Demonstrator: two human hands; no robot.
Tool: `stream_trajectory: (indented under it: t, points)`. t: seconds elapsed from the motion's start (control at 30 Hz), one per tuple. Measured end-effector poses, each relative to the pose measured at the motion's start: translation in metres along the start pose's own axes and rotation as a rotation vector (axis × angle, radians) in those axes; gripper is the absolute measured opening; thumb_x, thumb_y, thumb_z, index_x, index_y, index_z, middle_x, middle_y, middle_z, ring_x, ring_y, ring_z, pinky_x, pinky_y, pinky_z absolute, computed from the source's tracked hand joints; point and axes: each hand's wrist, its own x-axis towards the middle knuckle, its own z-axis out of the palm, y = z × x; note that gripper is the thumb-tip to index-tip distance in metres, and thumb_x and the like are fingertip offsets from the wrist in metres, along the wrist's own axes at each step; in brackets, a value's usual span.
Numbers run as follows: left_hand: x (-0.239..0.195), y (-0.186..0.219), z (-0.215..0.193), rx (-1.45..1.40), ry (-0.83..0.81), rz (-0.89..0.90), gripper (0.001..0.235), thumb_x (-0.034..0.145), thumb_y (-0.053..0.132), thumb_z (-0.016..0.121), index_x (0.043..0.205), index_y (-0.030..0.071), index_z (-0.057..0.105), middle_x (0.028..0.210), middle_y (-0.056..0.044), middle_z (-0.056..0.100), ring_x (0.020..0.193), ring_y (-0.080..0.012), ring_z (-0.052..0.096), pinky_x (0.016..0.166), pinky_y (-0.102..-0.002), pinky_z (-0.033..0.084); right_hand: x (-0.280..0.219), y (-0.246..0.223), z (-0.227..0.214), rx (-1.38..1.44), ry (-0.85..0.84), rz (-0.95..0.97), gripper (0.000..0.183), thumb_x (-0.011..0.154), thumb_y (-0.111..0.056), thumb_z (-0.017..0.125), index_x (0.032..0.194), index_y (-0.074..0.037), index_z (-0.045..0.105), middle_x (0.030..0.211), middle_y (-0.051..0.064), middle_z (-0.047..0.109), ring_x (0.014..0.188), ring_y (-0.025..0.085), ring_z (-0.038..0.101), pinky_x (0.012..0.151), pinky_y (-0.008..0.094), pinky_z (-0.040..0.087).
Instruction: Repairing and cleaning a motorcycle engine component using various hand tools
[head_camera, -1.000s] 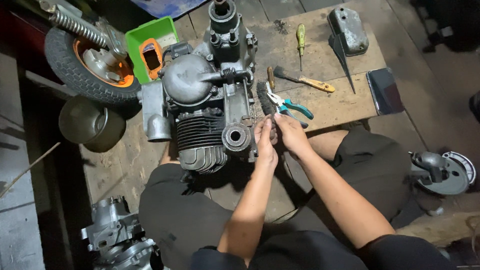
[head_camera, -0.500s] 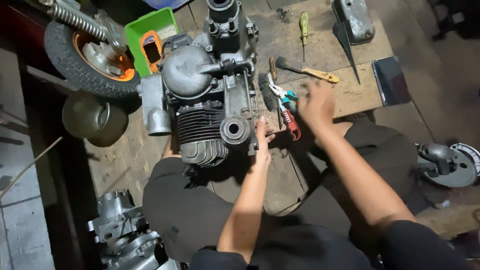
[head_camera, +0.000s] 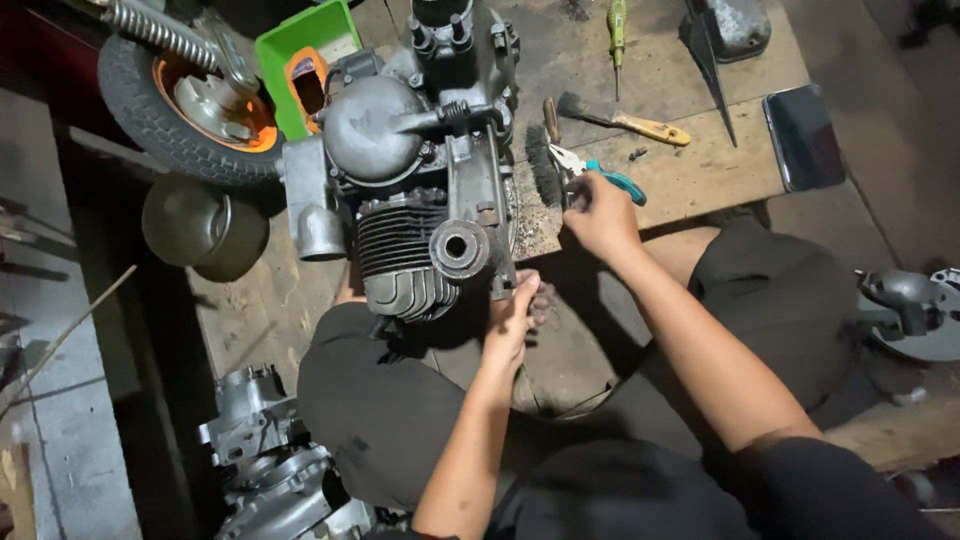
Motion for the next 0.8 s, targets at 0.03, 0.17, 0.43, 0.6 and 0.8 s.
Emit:
stream_trajectory:
  t: [0.03,0.17,0.43,0.6,0.8]
  points:
    - [0.000,-0.004,-0.002,0.000,0.000,0.000,0.047,0.093,0.038,0.073,0.126,0.007,0.063,0.102,-0.005,0.070,0.077,-0.0143,0.068,0.057,-0.026,0.060,0.000,0.004,0.000,0.000,0.000,0.000,0.039,0.073,-0.018,0.074,0.112,-0.018,0.070,0.083,0.007,0.073,0.085,0.034,0.073,0.074,0.048,0.058]
    - [-0.007,-0.008,-0.006,-0.011,-0.085,-0.006,0.045,0.095,0.038,0.070,0.125,0.005,0.064,0.102,-0.008,0.070,0.077,-0.0147,0.068,0.056,-0.026,0.061,-0.001,0.012,0.009,0.733,-0.185,0.336,0.054,0.076,-0.012,0.076,0.128,-0.009,0.064,0.082,0.007,0.072,0.062,0.018,0.071,0.055,0.034,0.065]
    - [0.011,-0.006,-0.009,-0.014,-0.117,-0.040,0.047,0.098,0.045,0.060,0.126,0.008,0.063,0.108,-0.010,0.068,0.079,-0.0139,0.065,0.061,-0.025,0.057,-0.034,-0.031,-0.019,1.260,-0.374,0.303,0.054,0.082,-0.001,0.069,0.130,0.001,0.044,0.079,0.000,0.048,0.064,0.013,0.054,0.052,0.026,0.058]
    - [0.061,-0.062,-0.006,0.161,-0.163,0.040,0.050,0.099,0.045,0.065,0.134,0.010,0.057,0.118,-0.016,0.070,0.093,-0.0240,0.071,0.071,-0.036,0.060,-0.028,-0.021,-0.006,1.204,-0.525,0.204,0.046,0.077,-0.002,0.067,0.117,0.001,0.046,0.068,0.007,0.053,0.053,0.018,0.060,0.042,0.029,0.054]
    - [-0.017,0.059,0.071,1.096,-0.231,-0.024,0.056,0.081,0.052,0.065,0.122,0.015,0.070,0.107,-0.013,0.076,0.105,-0.0311,0.074,0.087,-0.046,0.060,-0.013,-0.021,0.008,1.414,-0.567,0.196,0.048,0.077,0.003,0.063,0.121,-0.005,0.047,0.067,0.010,0.054,0.051,0.021,0.053,0.043,0.031,0.046]
